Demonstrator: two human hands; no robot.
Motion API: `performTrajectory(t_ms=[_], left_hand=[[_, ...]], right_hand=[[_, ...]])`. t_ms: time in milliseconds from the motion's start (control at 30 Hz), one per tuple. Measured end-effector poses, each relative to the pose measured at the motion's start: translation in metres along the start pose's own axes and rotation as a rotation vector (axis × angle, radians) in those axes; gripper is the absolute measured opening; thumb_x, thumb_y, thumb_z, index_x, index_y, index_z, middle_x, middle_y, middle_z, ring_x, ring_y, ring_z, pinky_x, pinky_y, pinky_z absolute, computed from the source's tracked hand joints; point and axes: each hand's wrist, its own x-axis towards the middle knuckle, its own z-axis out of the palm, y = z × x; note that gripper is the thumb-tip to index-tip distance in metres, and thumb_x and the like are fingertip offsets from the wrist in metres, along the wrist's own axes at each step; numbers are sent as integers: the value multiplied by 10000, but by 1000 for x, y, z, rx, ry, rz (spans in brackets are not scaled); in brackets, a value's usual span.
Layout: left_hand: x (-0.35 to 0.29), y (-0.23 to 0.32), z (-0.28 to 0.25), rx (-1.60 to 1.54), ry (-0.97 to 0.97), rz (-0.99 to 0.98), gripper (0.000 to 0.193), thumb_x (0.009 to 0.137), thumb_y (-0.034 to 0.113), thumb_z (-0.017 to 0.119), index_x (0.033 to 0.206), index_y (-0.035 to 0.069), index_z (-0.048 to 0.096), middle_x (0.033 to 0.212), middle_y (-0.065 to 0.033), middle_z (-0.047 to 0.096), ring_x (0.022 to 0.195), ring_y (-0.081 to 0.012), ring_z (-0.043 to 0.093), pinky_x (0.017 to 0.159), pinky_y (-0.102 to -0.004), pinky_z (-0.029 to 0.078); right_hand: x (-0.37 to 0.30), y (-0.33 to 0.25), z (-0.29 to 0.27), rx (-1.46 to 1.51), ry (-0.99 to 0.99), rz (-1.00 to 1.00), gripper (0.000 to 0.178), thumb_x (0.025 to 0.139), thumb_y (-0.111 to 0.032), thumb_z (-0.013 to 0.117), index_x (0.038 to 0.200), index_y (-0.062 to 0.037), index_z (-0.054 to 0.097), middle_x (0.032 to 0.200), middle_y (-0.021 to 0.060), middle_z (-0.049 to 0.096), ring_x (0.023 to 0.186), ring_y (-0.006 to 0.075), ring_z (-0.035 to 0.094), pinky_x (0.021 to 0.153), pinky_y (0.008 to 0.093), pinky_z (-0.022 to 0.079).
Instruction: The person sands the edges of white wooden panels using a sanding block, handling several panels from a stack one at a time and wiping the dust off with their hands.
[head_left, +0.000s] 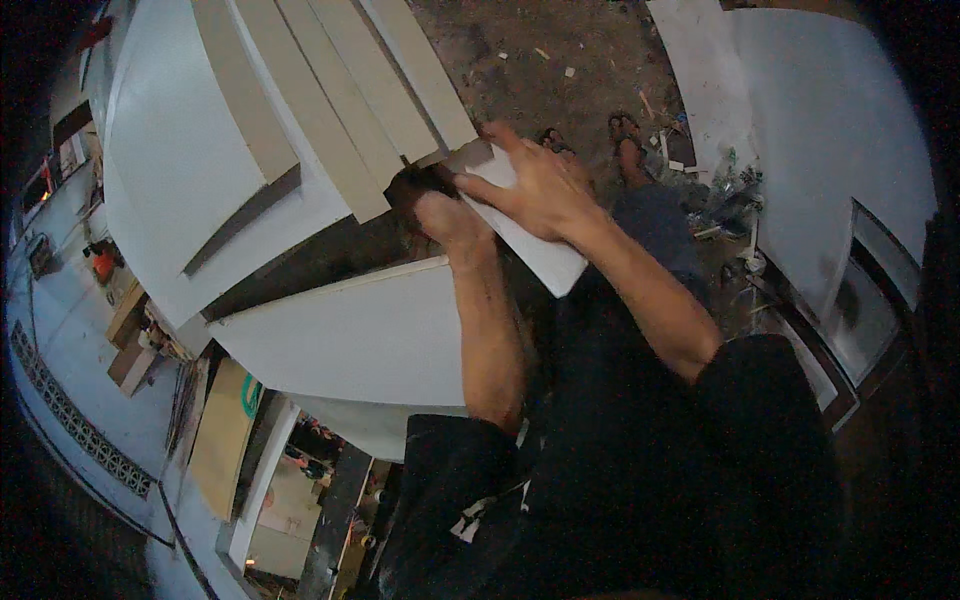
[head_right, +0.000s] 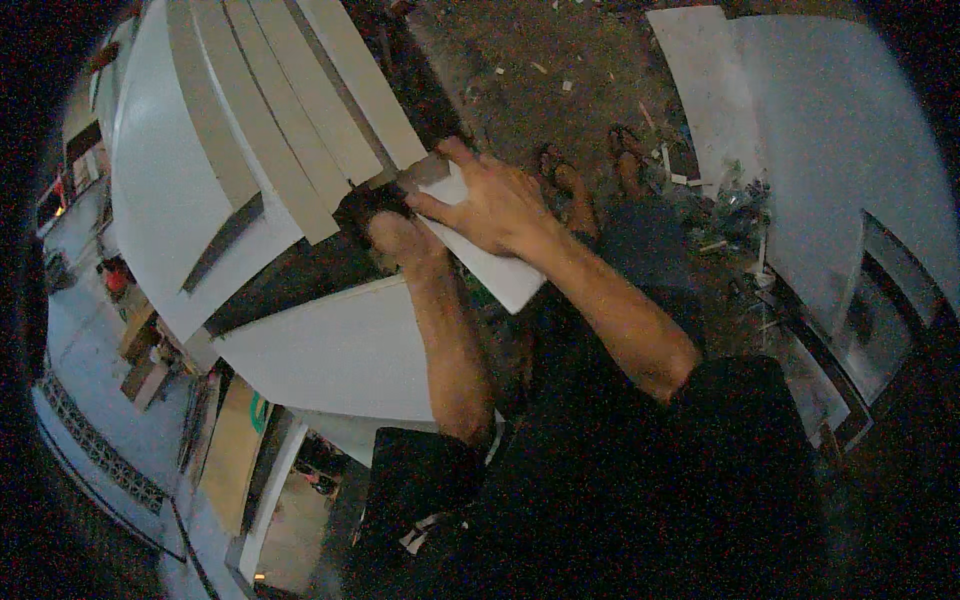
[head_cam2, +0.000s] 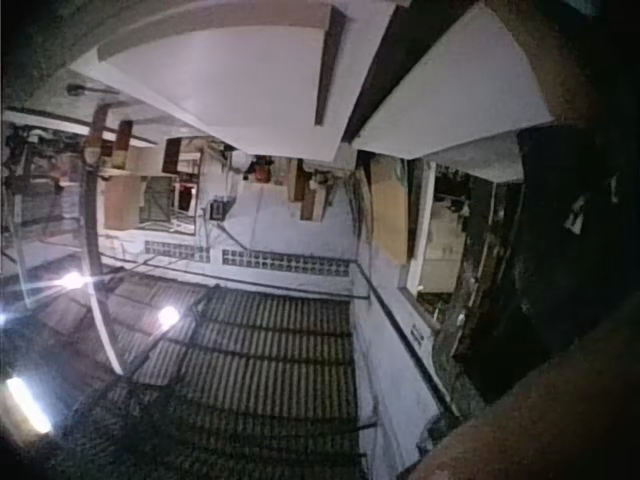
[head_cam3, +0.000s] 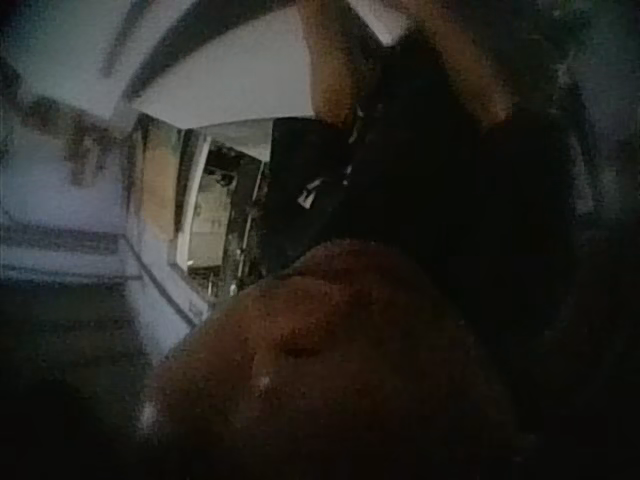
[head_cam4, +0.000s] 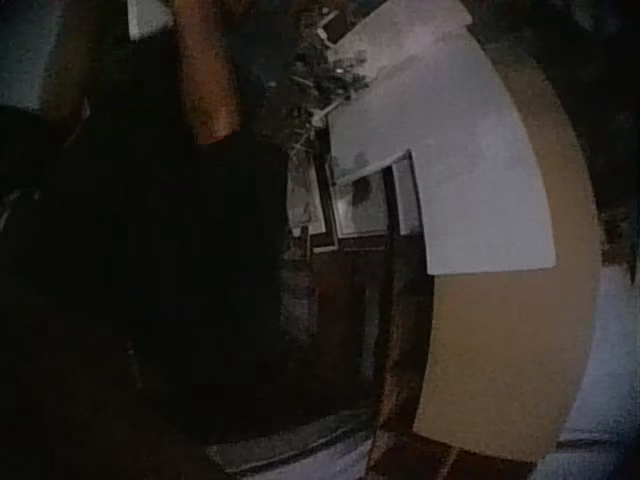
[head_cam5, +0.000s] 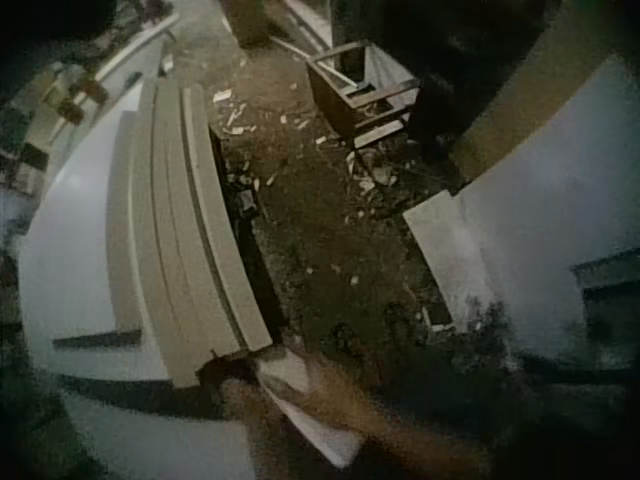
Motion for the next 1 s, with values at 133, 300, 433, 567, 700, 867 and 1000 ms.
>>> performTrajectory(t_ms=[133,300,433,567,700,867,1000], left_hand=[[-2,3,3,3,25,92,361,980,298,477,1268,82,507,1236,-64,542,1136,-233,517,1008,-382,430],[-7,-6,13,-109,-165,88,381,990,231,378,1314,56,474,1281,-82,553,1143,-265,553,1017,-415,453],[-21,-7,37,16,47,-31,401,1012,243,327,1296,-4,465,1262,-146,550,1174,-298,541,1005,-421,469],[-49,-6,45,152,-40,81,376,1005,183,408,1276,-76,444,1241,-206,544,1106,-306,585,960,-385,502],[-54,-16,46,369,-34,185,336,965,116,543,1219,-98,489,1089,-176,639,937,-252,658,881,-341,533],[-40,-18,33,871,18,529,250,964,153,571,1114,-47,559,852,-141,685,788,-192,664,757,-302,540],[-59,-23,29,844,56,601,185,976,168,554,1021,-10,538,800,-128,670,731,-188,650,724,-306,543]], right_hand=[[-53,91,11,92,-15,39,791,813,-627,596,1366,-99,393,1218,248,589,1154,385,563,977,431,429],[-26,89,-39,538,56,51,777,823,-584,602,1389,-132,320,1127,135,538,948,200,538,870,332,407],[-11,102,-22,771,171,-33,762,839,-525,616,1399,-114,302,1072,108,508,877,168,502,782,277,405],[-22,131,-10,750,227,23,741,853,-490,615,1399,-98,303,1119,121,492,912,180,514,806,288,420],[-40,165,-22,671,281,50,746,854,-470,621,1409,-89,299,1199,137,472,988,207,522,873,324,426],[-48,200,-42,587,380,45,747,846,-498,622,1394,-79,336,1341,159,396,1276,251,360,1087,383,260],[-53,208,-46,613,362,83,761,846,-507,614,1404,-77,327,1376,155,375,1296,254,355,1084,387,270]])
